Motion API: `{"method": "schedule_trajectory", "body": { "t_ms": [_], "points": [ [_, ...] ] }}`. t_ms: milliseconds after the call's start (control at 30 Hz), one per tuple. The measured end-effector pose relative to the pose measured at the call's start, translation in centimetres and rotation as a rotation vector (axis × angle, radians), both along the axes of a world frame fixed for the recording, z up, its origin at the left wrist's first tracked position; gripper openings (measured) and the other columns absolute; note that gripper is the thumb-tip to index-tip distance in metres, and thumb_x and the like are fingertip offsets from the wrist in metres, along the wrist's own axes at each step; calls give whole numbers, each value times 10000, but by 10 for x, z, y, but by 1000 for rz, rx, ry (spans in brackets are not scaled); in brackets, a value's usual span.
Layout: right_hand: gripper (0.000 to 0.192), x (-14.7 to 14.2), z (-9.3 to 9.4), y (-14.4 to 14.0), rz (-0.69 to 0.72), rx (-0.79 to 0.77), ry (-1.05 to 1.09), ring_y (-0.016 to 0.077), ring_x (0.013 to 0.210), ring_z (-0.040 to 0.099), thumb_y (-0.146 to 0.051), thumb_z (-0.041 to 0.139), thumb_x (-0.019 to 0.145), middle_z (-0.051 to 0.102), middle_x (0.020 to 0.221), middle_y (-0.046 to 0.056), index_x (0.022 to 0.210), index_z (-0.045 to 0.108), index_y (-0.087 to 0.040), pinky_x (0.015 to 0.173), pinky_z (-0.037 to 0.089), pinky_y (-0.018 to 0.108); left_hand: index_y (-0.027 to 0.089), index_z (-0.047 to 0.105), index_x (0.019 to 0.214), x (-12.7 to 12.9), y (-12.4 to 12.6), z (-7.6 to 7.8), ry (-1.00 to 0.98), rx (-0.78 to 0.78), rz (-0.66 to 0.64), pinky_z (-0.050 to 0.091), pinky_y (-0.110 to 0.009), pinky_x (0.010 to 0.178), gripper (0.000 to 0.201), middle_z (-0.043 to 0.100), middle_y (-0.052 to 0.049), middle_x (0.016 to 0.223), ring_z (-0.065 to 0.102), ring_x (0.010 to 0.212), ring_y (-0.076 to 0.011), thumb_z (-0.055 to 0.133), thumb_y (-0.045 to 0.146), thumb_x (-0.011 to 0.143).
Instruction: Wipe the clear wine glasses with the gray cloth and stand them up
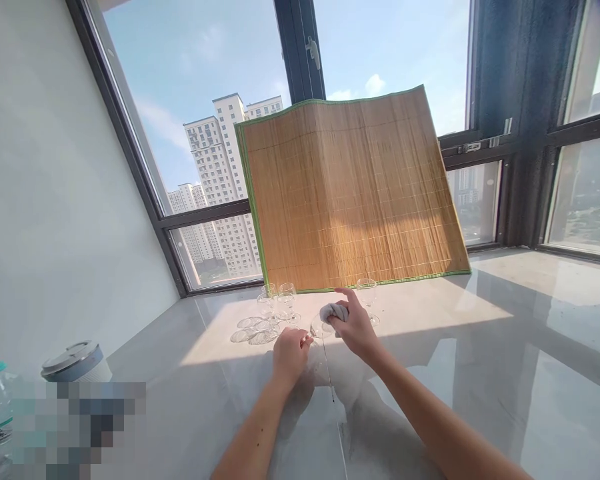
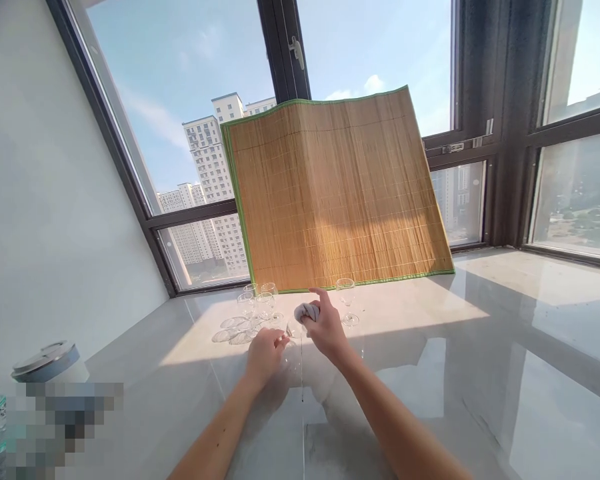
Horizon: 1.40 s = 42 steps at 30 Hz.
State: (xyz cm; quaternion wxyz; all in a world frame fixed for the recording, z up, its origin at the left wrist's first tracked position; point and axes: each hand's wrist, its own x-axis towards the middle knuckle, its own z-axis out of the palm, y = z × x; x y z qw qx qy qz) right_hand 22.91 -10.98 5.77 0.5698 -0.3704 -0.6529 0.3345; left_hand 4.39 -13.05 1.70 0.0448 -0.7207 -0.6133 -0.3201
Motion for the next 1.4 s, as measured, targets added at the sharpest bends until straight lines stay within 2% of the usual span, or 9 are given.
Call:
{"method": "schedule_trajectory", "body": {
  "t_ms": [67,133,333,467,633,800,933,1033,1400],
  "points": [
    [528,2,-3,4,-81,129,-138,167,686,568,-221,533,747,662,829,9,1263,424,-235,622,437,279,205,624,665,1,-1,0,32,28,-34,306,-265,654,159,604,-23,663,503,771,-183,563,186,810],
    [523,5,-7,8,-136,169,-216,170,686,570,-208,516,747,667,822,7,1262,431,-231,640,429,284,206,639,665,1,-1,0,49,51,-57,331,-277,690,163,613,-31,672,508,797,-193,561,136,789],
    [506,12,-8,16,-165,18,-68,146,586,535,-242,525,719,651,799,-2,1218,440,-233,543,417,253,211,670,687,0,0,1,49,137,-135,354,-297,726,211,617,-37,679,489,783,-197,538,87,795],
    [505,11,-6,16,-172,-69,47,152,615,538,-264,565,690,641,786,-4,1181,447,-236,527,422,248,199,680,775,1,0,3,-107,185,-174,371,-278,711,203,624,-40,717,506,778,-186,522,248,894],
    [551,2,-11,12,-22,-156,111,138,574,514,-273,601,679,609,731,-27,1200,429,-233,491,402,237,188,650,729,-3,3,3,-243,101,-56,333,-249,617,363,600,-25,673,500,667,-162,458,421,930],
    [599,1,-6,3,24,-106,111,145,594,531,-277,593,699,619,777,-12,1264,398,-233,494,414,244,194,576,624,-5,3,2,-90,-27,48,232,-250,567,328,508,6,558,433,590,-150,485,338,905],
    [553,5,-5,1,-35,40,-41,148,608,538,-259,555,739,643,840,12,1272,411,-237,546,434,263,202,599,632,-2,0,1,52,-17,-31,237,-258,598,213,565,-13,612,480,700,-178,561,238,839],
    [536,7,-9,6,-116,85,-145,149,608,533,-236,531,746,649,841,17,1271,420,-230,575,427,268,204,616,646,1,-1,1,86,13,-64,262,-265,618,175,582,-23,632,487,743,-189,568,188,814],
    [587,15,-6,16,-238,-66,55,166,690,572,-290,575,711,638,886,29,1270,403,-226,587,458,269,211,630,663,1,-2,5,53,106,-194,333,-278,660,210,578,-33,641,492,754,-190,553,221,857]
  ]
}}
